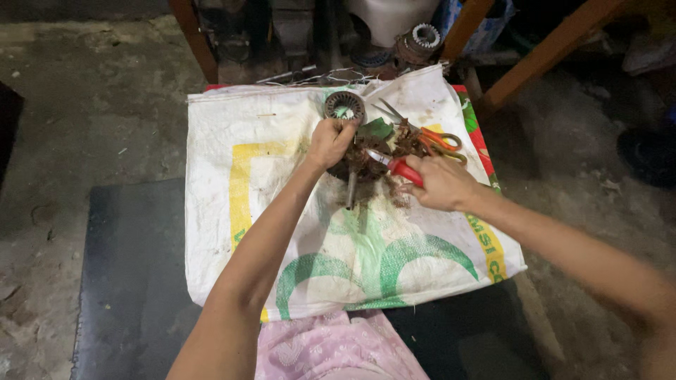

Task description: The person uses pliers and a metal file to scrape and clean debris from a cylindrical mechanical component. They repeatedly rotate the part and apply tools to remove rust and dirt from its surface.

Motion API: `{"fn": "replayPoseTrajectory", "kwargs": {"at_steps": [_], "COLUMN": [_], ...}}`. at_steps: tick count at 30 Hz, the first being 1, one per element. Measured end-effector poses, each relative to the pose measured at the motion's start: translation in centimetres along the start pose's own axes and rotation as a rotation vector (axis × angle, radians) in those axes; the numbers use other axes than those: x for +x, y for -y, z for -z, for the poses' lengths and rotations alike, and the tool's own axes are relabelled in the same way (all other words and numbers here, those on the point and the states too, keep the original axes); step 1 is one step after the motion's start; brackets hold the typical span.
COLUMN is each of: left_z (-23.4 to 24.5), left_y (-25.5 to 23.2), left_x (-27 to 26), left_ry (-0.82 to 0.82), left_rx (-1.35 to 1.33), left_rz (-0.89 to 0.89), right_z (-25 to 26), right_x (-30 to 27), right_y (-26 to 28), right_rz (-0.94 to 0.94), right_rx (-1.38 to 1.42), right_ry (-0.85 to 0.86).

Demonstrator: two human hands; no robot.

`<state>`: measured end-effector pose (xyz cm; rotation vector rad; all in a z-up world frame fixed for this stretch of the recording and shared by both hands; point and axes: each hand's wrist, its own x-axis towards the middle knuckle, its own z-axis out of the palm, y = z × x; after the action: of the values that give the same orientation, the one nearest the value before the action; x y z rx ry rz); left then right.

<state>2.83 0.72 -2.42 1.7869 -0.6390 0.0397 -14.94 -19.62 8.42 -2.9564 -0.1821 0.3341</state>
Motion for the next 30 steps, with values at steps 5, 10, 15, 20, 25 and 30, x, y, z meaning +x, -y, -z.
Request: {"fn": "replayPoseTrajectory", "kwargs": {"at_steps": [5,10,15,20,25,30], "left_z": [-0.9,-1.2,-1.3,-1.7,-1.7,-1.0], "left_y": [2.4,3.4,0.8,-1.9,-1.6,-1.2], "left_x": [1.0,0.7,-0.7,-1.7,-2.1,-2.4], "left_ry": [0.042,0.004,-0.132,-0.269,-0.293,-0.22], "left_rx": [-0.174,-0.185,-0.121,0.03,0.04,-0.011], "left_rz": [0.056,-0.016,0.028,-0.019,-0.034,-0.028], "right_z": [-5.2,-8.2,-8.8,-11.5,-12.3,-10.0], "right_x": [0.6,1.4,0.3,-2.9,-3.3,-3.6], "right_y": [-2.9,-4.0,-3.5,0.3,3.0,3.5], "right_rz": [0.231,0.304,0.287,0.012,-0.17,-0.147], "right_rx": [-0.098,-0.275,-0.414,-0.221,0.143,0.247], "right_ry": [-0.405,-0.669,-0.828,-0.635,-0.441,-0.339]}}
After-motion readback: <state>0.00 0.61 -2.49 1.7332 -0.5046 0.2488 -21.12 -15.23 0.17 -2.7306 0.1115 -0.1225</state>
